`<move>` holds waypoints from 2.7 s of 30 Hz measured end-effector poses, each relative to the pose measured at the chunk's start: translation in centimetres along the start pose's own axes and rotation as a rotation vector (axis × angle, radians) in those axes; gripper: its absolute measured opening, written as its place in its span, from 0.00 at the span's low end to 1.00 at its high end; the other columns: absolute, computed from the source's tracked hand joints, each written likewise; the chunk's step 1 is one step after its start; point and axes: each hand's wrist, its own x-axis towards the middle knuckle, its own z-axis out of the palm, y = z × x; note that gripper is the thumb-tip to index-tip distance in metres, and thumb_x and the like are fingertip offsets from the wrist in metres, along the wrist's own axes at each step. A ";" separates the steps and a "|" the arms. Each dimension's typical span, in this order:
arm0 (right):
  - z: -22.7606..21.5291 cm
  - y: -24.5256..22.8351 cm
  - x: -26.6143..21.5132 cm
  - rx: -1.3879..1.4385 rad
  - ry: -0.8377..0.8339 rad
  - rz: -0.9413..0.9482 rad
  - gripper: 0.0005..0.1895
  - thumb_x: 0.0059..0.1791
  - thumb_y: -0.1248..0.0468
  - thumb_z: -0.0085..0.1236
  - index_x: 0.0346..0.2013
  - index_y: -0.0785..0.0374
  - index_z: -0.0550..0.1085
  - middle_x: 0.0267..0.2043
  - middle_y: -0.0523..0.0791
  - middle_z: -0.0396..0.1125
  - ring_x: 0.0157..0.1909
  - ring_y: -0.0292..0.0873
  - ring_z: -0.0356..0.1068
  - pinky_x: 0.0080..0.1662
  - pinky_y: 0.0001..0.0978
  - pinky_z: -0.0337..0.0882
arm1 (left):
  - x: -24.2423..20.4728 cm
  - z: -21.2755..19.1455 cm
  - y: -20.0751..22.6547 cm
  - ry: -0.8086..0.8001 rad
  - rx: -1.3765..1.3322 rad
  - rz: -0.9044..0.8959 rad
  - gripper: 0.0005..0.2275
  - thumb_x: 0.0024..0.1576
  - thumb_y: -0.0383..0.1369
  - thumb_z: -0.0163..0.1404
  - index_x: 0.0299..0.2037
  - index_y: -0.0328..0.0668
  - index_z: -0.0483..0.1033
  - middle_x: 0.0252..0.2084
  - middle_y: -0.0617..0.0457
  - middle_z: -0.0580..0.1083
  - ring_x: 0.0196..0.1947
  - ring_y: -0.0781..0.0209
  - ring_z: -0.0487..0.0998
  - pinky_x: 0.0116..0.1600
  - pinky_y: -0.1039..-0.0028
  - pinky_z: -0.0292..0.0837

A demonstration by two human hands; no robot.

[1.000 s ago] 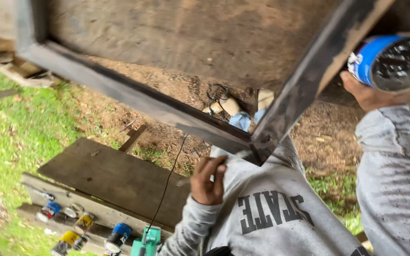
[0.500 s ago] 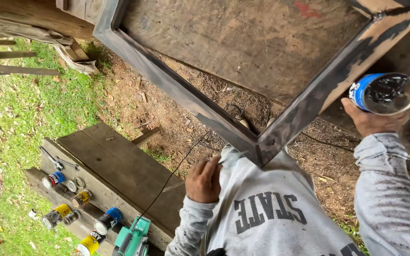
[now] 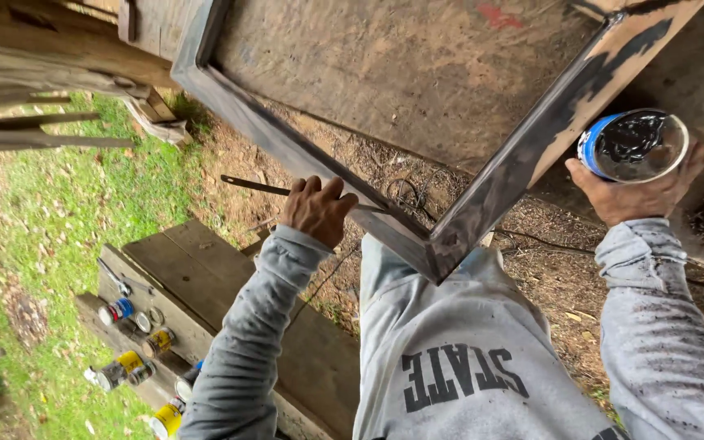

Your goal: Applying black putty to the joints of a frame using a putty knife.

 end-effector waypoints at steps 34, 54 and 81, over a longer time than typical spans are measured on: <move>4.9 3.1 -4.2 -0.435 0.078 0.051 0.55 0.49 0.37 0.62 0.80 0.59 0.49 0.77 0.56 0.48 0.77 0.59 0.51 0.75 0.59 0.57 | 10.9 3.1 -4.9 -0.330 -0.171 0.572 0.04 0.45 0.29 0.54 0.29 0.50 0.79 0.33 0.55 0.70 0.36 0.52 0.74 0.41 0.58 0.69; 6.2 5.0 -5.1 -0.314 0.132 -0.033 0.46 0.51 0.43 0.63 0.74 0.64 0.58 0.74 0.52 0.58 0.72 0.52 0.62 0.72 0.50 0.64 | 11.9 2.6 -4.7 -0.344 -0.183 0.547 0.04 0.48 0.30 0.54 0.31 0.51 0.81 0.31 0.55 0.71 0.34 0.52 0.75 0.39 0.58 0.71; 4.9 3.3 -4.2 -0.402 0.089 -0.097 0.35 0.54 0.44 0.62 0.66 0.62 0.66 0.63 0.51 0.64 0.63 0.53 0.69 0.62 0.50 0.72 | 12.2 3.4 -6.7 -0.327 -0.255 0.550 0.04 0.48 0.30 0.53 0.30 0.50 0.80 0.31 0.55 0.71 0.34 0.52 0.76 0.38 0.58 0.71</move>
